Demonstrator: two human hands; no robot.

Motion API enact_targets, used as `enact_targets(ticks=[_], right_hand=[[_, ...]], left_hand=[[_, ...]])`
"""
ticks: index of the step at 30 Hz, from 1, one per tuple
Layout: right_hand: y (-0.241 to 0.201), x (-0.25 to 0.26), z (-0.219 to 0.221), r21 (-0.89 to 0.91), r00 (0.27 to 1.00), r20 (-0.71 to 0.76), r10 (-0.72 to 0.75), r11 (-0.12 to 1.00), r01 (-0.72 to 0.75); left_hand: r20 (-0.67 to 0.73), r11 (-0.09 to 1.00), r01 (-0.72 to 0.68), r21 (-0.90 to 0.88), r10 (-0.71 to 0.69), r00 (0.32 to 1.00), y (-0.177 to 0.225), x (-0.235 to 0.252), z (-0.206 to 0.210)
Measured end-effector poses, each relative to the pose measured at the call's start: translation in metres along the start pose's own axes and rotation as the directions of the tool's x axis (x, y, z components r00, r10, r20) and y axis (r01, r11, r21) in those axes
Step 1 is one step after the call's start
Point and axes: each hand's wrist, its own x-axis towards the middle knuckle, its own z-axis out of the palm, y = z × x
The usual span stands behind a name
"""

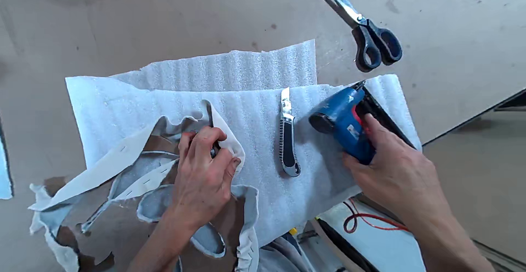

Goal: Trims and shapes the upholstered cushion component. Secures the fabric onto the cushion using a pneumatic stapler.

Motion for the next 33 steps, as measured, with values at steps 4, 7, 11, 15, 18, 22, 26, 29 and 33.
enact_targets(ticks=[4, 7, 11, 15, 18, 22, 26, 29, 33], right_hand=[[-0.016, -0.024, -0.047, -0.004, 0.998, 0.019, -0.064, 0.998, 0.064], [-0.052, -0.044, -0.059, 0.227, 0.96, 0.197, -0.2, 0.962, 0.154], [-0.084, -0.048, -0.041, 0.294, 0.928, 0.225, -0.297, 0.929, 0.226], [-0.093, -0.046, -0.036, 0.272, 0.918, 0.225, -0.325, 0.926, 0.261], [-0.101, -0.046, -0.033, 0.247, 0.917, 0.237, -0.321, 0.933, 0.263], [-0.102, -0.051, -0.035, 0.191, 0.917, 0.232, -0.324, 0.94, 0.284], [-0.1, -0.066, -0.041, 0.253, 0.921, 0.277, -0.273, 0.946, 0.205], [-0.104, -0.073, -0.037, 0.297, 0.927, 0.275, -0.256, 0.939, 0.172], [-0.12, -0.074, -0.031, 0.23, 0.932, 0.256, -0.256, 0.953, 0.199]], left_hand=[[0.0, 1.0, 0.021, -0.001, -0.021, 1.0, 0.002, 0.002, 0.0], [0.009, 0.999, 0.034, 0.006, -0.034, 0.999, 0.002, 0.002, -0.002], [0.008, 0.999, 0.04, 0.002, -0.04, 0.999, 0.002, 0.003, -0.002], [0.008, 0.999, 0.04, 0.001, -0.04, 0.999, 0.001, 0.004, -0.002], [0.015, 0.999, 0.04, 0.0, -0.04, 0.999, 0.001, 0.004, -0.002], [0.053, 1.0, 0.019, 0.012, -0.02, 0.998, -0.003, 0.009, -0.006], [0.104, 0.999, -0.036, 0.022, 0.034, 0.994, -0.01, 0.017, -0.011], [0.102, 0.998, -0.051, 0.023, 0.049, 0.994, -0.01, 0.019, -0.011], [0.108, 0.998, -0.055, 0.022, 0.052, 0.993, -0.012, 0.019, -0.011]])
